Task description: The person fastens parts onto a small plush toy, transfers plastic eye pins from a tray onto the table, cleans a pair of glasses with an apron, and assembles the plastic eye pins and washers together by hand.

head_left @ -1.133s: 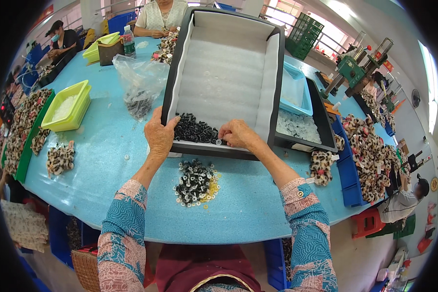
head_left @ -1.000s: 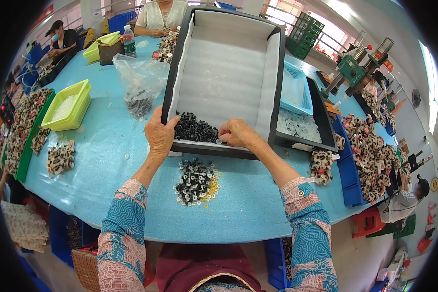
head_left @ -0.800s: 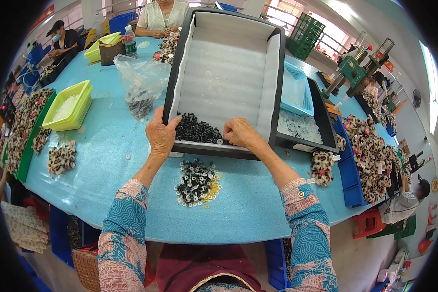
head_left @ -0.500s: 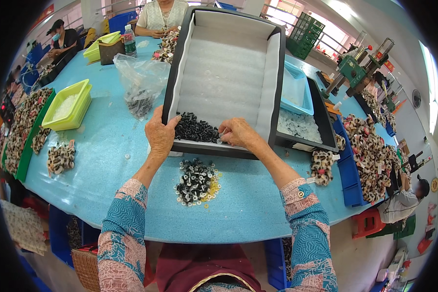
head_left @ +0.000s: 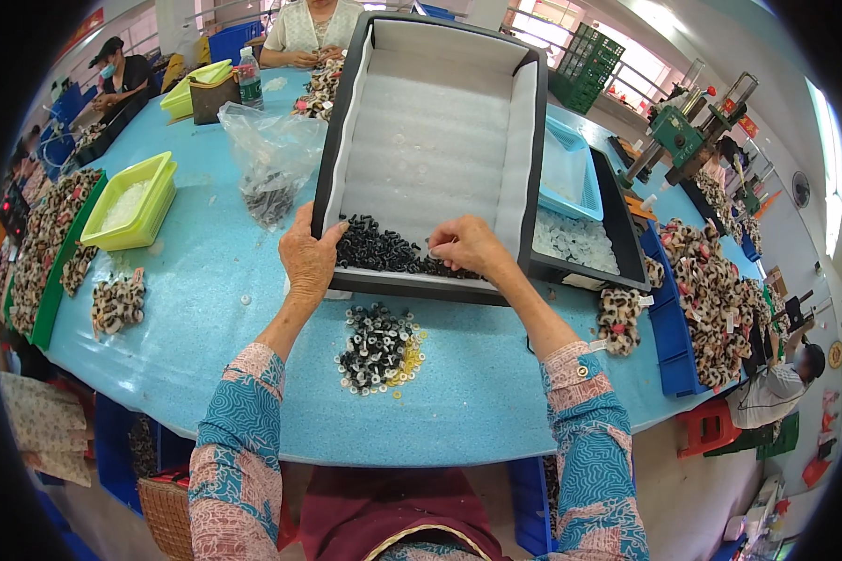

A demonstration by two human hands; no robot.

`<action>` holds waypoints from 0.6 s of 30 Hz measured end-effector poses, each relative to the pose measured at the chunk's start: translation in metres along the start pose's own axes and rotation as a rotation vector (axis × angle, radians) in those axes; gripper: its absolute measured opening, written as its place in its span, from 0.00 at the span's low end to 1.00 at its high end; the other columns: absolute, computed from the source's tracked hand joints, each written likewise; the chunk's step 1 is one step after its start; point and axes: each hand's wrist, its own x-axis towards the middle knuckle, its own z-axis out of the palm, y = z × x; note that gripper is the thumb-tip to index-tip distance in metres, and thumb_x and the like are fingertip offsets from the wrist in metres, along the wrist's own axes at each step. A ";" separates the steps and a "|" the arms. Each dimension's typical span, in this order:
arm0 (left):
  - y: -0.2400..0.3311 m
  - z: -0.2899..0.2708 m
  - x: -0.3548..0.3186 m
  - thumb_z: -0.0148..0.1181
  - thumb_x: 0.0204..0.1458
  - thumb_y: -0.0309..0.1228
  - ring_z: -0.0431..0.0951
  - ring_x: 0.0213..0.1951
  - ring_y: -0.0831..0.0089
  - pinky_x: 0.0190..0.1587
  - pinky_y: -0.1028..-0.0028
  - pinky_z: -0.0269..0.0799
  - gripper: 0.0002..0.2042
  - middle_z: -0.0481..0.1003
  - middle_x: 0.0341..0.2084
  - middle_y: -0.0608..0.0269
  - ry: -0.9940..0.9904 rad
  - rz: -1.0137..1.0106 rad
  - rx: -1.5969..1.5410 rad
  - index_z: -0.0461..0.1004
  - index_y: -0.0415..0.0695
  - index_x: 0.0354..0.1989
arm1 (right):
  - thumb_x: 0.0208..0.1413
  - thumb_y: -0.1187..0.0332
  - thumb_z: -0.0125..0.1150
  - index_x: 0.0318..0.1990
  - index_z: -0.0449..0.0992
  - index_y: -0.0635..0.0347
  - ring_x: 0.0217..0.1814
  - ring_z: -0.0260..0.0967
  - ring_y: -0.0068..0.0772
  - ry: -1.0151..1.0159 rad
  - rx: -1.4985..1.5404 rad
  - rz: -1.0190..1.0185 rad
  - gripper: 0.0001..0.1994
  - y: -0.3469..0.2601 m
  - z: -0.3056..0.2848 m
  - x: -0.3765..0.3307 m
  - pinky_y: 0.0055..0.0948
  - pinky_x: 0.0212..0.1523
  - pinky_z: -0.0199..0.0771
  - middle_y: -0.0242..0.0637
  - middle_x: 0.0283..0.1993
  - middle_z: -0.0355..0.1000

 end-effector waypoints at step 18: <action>0.004 0.002 0.001 0.66 0.37 0.29 0.78 0.27 0.65 0.33 0.71 0.72 0.19 0.77 0.26 0.54 0.002 0.013 0.023 0.73 0.40 0.40 | 0.50 0.75 0.59 0.36 0.74 0.68 0.22 0.66 0.17 0.148 0.705 -0.116 0.07 0.023 -0.109 -0.066 0.14 0.23 0.68 0.36 0.28 0.72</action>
